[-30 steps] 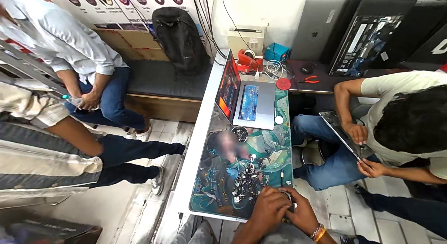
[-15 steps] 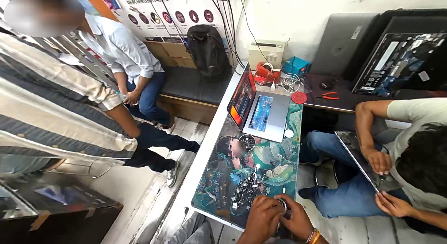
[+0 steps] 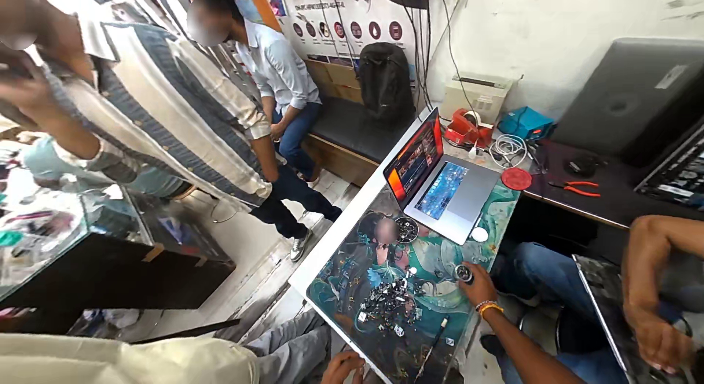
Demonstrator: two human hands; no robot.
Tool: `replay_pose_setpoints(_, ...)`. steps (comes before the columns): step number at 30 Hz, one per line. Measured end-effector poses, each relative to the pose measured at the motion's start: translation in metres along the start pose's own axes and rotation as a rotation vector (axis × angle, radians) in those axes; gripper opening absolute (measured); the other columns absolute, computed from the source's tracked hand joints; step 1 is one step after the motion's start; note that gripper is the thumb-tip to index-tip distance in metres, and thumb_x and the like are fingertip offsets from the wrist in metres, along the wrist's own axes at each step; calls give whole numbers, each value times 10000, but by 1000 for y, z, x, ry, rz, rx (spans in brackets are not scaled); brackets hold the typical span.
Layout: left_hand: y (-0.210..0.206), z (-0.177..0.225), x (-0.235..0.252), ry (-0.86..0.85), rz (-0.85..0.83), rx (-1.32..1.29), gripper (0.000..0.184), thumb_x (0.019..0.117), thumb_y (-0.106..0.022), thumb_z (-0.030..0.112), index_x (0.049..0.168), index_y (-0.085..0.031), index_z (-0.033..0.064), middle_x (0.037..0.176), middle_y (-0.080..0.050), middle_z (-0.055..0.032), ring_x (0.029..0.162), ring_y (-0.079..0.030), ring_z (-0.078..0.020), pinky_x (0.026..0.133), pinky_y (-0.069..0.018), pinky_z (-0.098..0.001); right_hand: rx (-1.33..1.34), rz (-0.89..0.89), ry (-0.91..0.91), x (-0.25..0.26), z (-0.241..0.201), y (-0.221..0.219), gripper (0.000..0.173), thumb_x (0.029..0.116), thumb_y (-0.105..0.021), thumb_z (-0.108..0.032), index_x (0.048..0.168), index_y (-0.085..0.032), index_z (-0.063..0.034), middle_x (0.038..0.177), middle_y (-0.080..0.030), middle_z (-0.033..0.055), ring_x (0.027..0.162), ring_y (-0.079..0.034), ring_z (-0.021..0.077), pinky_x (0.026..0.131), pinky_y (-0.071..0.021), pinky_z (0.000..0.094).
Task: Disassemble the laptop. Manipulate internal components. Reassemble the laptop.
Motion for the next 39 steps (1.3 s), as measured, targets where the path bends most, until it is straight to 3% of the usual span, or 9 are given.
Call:
replay_pose_setpoints(6,1,-5,-50,161,57,27,164,948,-675,106,1042,-774,14,1147,-715,-154,1116,-675,-215,1000,-554,-370,52,182,-33,-14,0,-4,899,722,-890,-169,1503,-469,-22,1467,-504,276,1361,-488,448,1125,-409,591)
replay_pose_setpoints(9,-4,-3,-57,176,89,21,166,928,-679,93,1036,-771,5,1140,-716,-159,1107,-679,-219,990,-559,-363,123,270,-2,-64,5,-8,734,786,-791,-139,1442,-511,32,1469,-472,319,1365,-467,479,1111,-415,602)
replay_pose_setpoints(12,-9,-12,-52,186,94,16,174,924,-676,113,1044,-774,34,1145,-715,-128,1099,-679,-194,975,-569,-357,64,102,228,-118,-4,-40,435,832,-635,-12,1263,-692,-33,1422,-550,253,1322,-524,447,1083,-458,584)
replay_pose_setpoints(17,-16,-23,-19,152,35,55,192,946,-646,196,1047,-784,108,1139,-722,-54,1080,-685,-149,955,-580,-358,-244,-68,372,-148,-18,-70,382,914,-598,-63,1187,-768,-270,1463,-579,109,1377,-499,388,1107,-373,644)
replay_pose_setpoints(23,-30,-42,12,144,-24,16,201,952,-624,170,1055,-776,88,1150,-719,-78,1114,-678,-166,989,-564,-371,-424,-330,418,-135,-27,-67,276,974,-591,-151,1167,-757,-257,1477,-569,34,1466,-399,312,1187,-215,672)
replay_pose_setpoints(30,-59,-55,15,186,-36,-66,195,949,-611,152,1019,-773,71,1098,-730,-74,1041,-693,-149,948,-572,-344,-376,-321,280,-135,-1,-29,294,1021,-512,-123,1202,-732,-192,1315,-694,13,1388,-523,237,1213,-168,661)
replay_pose_setpoints(32,-80,-63,13,223,-129,-70,215,960,-602,168,1040,-771,61,1103,-731,-85,1037,-693,-168,957,-565,-370,-324,-297,157,-141,16,-14,283,1023,-531,-137,1229,-722,-171,1316,-691,54,1337,-568,254,1202,-255,617)
replay_pose_setpoints(34,-110,-65,15,243,-336,-72,258,997,-579,205,1124,-752,62,1188,-715,-105,1116,-682,-198,1028,-539,-408,-238,-255,39,-149,35,-3,272,1016,-553,-155,1235,-712,-129,1190,-727,113,1130,-681,302,1042,-474,569)
replay_pose_setpoints(39,-180,-39,29,94,-782,42,337,1033,-533,283,1252,-709,98,1335,-662,-110,1272,-613,-239,1120,-470,-450,248,-203,-308,-172,58,-14,281,1057,-493,-126,1295,-590,-10,1027,-746,111,865,-752,232,825,-624,435)
Point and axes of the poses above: each hand's wrist, its own x-axis towards the middle knuckle, its own y-axis out of the back of the hand, z = x × y, the point moved 7 cm from there along x, towards the middle knuckle
